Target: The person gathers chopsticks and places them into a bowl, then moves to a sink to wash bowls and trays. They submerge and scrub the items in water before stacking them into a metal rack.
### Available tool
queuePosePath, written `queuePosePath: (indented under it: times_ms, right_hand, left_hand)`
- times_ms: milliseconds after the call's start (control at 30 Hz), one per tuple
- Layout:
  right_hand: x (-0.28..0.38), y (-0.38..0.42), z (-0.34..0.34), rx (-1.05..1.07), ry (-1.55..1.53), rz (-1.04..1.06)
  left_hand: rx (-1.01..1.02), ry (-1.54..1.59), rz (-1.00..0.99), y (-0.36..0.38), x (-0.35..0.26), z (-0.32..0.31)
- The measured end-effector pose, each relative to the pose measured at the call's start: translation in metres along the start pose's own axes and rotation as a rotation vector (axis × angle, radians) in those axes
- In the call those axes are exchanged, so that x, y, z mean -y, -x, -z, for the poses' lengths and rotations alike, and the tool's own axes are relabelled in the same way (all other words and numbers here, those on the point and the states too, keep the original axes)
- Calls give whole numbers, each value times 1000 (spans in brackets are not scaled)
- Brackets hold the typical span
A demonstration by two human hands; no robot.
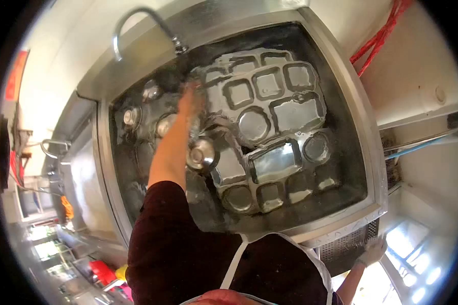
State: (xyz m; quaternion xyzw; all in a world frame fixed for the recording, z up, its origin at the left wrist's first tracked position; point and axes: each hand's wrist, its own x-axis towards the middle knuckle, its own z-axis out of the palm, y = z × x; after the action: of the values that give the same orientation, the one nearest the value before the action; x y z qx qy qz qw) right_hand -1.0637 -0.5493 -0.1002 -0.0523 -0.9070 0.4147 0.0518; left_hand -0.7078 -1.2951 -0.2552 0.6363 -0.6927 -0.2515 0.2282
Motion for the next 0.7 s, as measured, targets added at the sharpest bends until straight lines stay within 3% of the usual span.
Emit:
queuePosePath:
  times_ms: [33, 67, 100, 133, 200, 233, 300, 333, 367, 400, 433, 467, 500, 567, 600, 633, 700]
  right_hand:
    - [70, 18, -24, 49, -169, 46]
    - [123, 30, -41, 156, 9, 399]
    - [172, 49, -60, 296, 24, 648]
    - [162, 44, -88, 471, -304, 438]
    - [296, 134, -117, 870, -174, 368]
    - [295, 152, -140, 1106, -349, 103]
    - [271, 186, -194, 1424, -477, -20]
    - [254, 203, -223, 1583, -569, -90]
    - [262, 240, -224, 1669, -820, -526]
    - [260, 250, -217, 1657, -844, -357]
    - [260, 256, -210, 1637, -863, -188]
    - [259, 259, -203, 1562, -738, 189]
    - [259, 262, -195, 1408, -600, 530]
    - [263, 255, -177, 792, 49, 1444]
    - [257, 254, -184, 1281, -290, 651]
    - [251, 254, -190, 1245, -758, -258]
    - [218, 232, -210, 1165, -297, 229]
  left_hand:
    - [-59, 202, -8, 14, 8, -24]
    - [-131, -184, -430, 65, -38, 5]
    - [-40, -152, -326, 96, -72, 28]
    - [51, -121, -223, 118, -89, 42]
    - [176, 339, -49, 141, -88, 42]
    - [243, 566, 41, 157, -87, 42]
    - [268, 1090, 195, 214, -114, 59]
    - [347, 1296, 424, 242, -137, 82]
    - [432, 1489, 661, 263, -156, 97]
    - [475, 1356, 564, 270, -137, 68]
    - [464, 1276, 339, 273, -121, 59]
    - [427, 848, 106, 270, -126, 89]
    - [371, 420, -119, 261, -130, 120]
    - [173, 115, -392, 239, -104, 116]
    - [79, -35, -531, 235, -93, 113]
    - [374, -56, -476, 240, -85, 114]
    - [941, -123, -368, 239, -84, 110]
